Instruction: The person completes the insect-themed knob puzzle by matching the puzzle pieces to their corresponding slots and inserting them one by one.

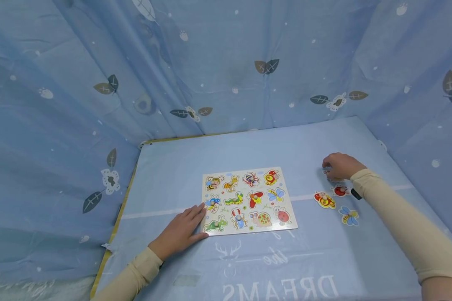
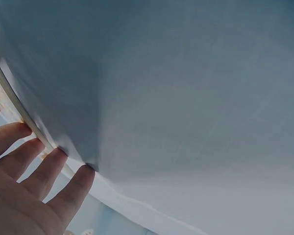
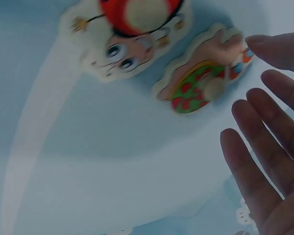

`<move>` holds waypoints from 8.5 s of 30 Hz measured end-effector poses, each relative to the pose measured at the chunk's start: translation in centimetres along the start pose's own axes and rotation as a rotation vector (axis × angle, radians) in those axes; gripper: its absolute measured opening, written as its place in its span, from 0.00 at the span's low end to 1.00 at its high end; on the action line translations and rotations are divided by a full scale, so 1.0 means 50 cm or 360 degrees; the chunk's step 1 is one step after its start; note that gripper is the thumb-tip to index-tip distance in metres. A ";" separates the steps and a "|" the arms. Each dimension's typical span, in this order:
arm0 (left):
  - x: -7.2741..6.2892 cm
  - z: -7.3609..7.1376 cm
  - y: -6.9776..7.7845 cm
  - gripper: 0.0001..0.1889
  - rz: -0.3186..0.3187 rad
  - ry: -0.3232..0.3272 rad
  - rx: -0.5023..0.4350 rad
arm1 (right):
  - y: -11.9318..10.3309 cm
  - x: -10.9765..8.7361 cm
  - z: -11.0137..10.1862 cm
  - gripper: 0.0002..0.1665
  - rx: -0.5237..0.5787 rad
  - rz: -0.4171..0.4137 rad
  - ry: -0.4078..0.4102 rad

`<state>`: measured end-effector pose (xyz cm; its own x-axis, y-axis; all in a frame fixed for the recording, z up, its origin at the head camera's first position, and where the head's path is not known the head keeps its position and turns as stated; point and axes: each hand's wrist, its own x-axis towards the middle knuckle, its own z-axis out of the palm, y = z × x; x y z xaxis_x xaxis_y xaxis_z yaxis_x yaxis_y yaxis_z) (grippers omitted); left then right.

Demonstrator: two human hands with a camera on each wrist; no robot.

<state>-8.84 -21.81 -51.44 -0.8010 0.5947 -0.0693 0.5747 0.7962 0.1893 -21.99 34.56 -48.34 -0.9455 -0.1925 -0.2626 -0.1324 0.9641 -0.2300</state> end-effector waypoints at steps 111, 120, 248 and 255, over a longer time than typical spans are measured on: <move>0.001 0.007 0.002 0.43 -0.0028 -0.0010 -0.0002 | -0.402 -0.063 0.115 0.02 0.0103 -0.1074 -0.0260; 0.002 0.002 0.002 0.42 -0.0042 -0.0024 0.0002 | -0.320 -0.063 0.067 0.13 0.0023 -0.0796 -0.0124; -0.001 0.002 0.004 0.42 0.0045 0.0046 -0.0007 | -0.288 0.104 0.046 0.04 0.0162 -0.0486 -0.0088; 0.001 0.002 0.007 0.43 0.0035 0.0053 0.0009 | -0.239 0.081 0.041 0.13 0.0114 -0.0403 -0.0104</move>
<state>-8.68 -21.48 -51.48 -0.7933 0.6080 -0.0327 0.5930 0.7837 0.1849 -23.61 21.90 -48.57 -0.8635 -0.4393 -0.2476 -0.3385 0.8690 -0.3610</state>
